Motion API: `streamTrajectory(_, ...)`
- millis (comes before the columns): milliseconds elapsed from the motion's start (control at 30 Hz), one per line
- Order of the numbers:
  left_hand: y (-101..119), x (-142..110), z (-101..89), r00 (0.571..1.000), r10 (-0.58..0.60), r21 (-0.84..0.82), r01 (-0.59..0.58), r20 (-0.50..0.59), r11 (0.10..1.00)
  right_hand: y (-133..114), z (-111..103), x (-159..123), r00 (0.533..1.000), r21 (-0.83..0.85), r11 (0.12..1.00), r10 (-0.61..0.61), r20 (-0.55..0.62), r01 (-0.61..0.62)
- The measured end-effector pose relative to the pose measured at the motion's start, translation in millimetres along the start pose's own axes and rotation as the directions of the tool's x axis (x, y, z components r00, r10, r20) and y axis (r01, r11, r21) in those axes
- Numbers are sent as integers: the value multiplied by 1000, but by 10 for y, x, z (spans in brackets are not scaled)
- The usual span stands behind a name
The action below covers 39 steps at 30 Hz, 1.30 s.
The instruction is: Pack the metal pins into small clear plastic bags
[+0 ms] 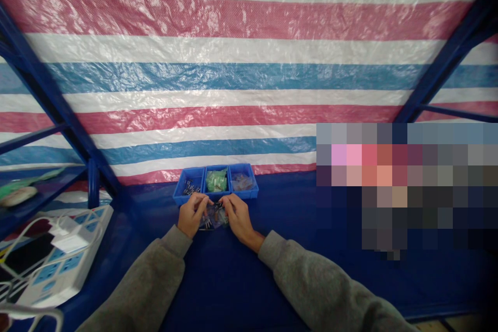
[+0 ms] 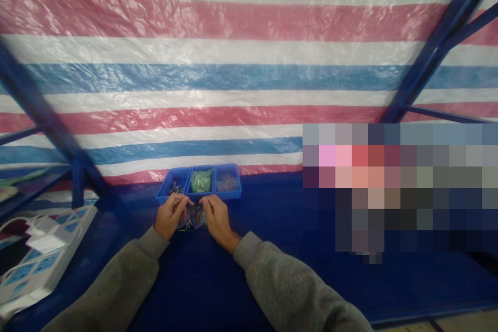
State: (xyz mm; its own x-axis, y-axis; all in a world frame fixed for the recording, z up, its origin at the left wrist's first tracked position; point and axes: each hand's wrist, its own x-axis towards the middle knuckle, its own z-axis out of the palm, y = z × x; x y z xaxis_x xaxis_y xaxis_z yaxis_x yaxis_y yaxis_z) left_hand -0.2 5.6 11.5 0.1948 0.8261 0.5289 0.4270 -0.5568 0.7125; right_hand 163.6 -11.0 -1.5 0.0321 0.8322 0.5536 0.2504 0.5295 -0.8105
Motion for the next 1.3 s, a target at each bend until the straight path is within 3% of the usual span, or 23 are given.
streamTrajectory(167,-64,4,-12,988,153,213,-146,-15,966,1,-1,-4,1000,-1,1000,14,0,-14)
streamTrajectory(333,-63,14,-20,971,237,289,-232,19,929,8,5,-8,1000,3,1000,11,-15,-11)
streamTrajectory(467,-69,8,-23,977,212,276,-194,-35,941,13,3,-7,1000,3,1000,7,-24,-7)
streamTrajectory(633,-86,-10,-17,990,92,195,-69,-108,978,31,5,-8,999,0,1000,-31,26,31)
streamTrajectory(833,-95,-24,-1,995,27,91,-19,-93,996,70,44,-34,990,28,998,-66,127,63)
streamTrajectory(1000,-122,-25,-2,997,-7,58,11,-78,998,65,45,-34,987,24,998,-68,145,65)
streamTrajectory(1300,-77,0,-3,982,186,238,-178,-12,955,107,38,7,1000,-21,1000,-15,13,16)
